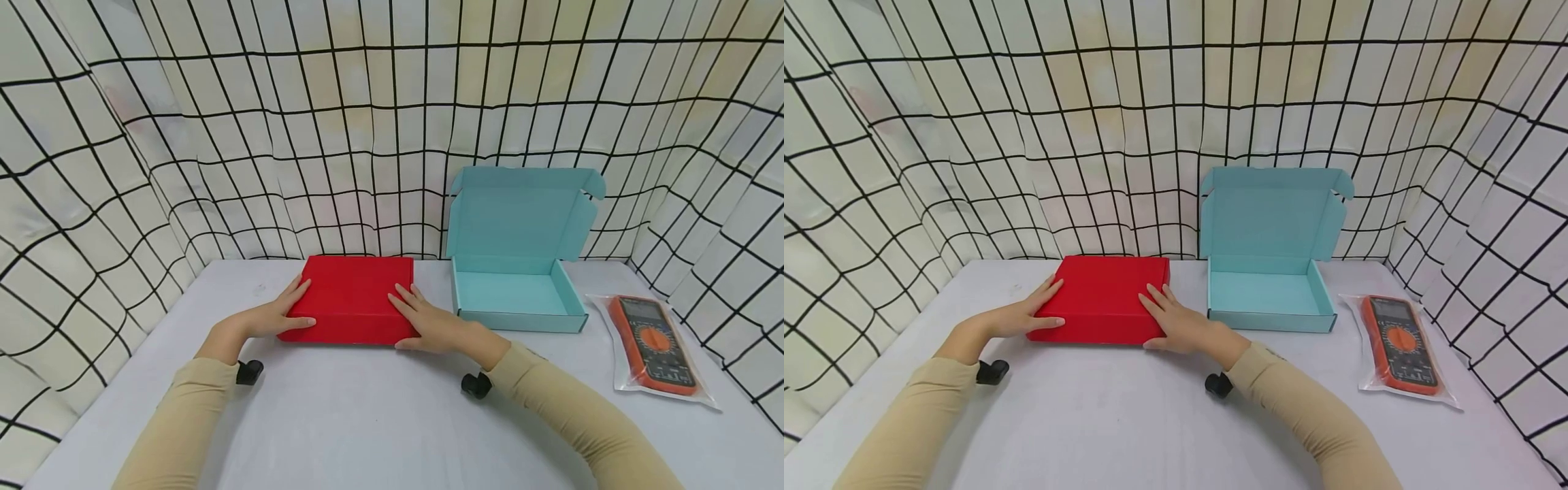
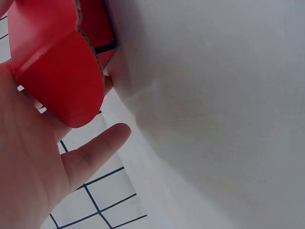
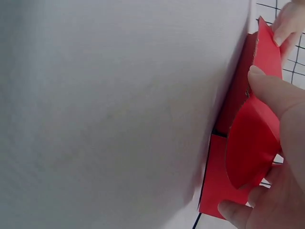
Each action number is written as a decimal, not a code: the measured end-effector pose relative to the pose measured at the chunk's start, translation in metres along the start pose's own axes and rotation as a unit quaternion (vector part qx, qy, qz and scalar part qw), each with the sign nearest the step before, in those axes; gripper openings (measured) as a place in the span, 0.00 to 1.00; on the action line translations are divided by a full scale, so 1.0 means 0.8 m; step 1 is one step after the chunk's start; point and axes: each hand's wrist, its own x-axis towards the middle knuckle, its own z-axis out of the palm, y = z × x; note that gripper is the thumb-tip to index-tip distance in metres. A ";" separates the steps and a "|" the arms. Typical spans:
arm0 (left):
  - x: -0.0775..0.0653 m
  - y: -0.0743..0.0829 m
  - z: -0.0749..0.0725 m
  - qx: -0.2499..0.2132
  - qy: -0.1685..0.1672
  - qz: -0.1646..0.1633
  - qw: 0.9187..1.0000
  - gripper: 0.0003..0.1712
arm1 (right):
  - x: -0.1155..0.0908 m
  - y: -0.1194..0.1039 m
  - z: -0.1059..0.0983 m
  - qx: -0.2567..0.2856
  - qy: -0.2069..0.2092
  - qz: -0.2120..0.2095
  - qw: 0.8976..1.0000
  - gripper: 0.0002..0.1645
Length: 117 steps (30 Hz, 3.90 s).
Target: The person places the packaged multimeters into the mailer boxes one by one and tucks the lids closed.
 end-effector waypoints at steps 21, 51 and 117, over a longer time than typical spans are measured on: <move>0.006 0.002 0.006 0.021 0.014 -0.012 1.000 0.60 | -0.039 -0.008 0.007 0.035 0.130 0.079 0.988 0.40; 0.004 0.006 0.006 0.021 0.006 -0.025 0.999 0.64 | -0.037 -0.004 0.009 0.022 0.085 0.090 0.992 0.35; 0.000 0.012 0.004 0.003 0.003 -0.033 0.999 0.65 | -0.033 0.011 0.008 0.234 0.089 0.054 0.967 0.24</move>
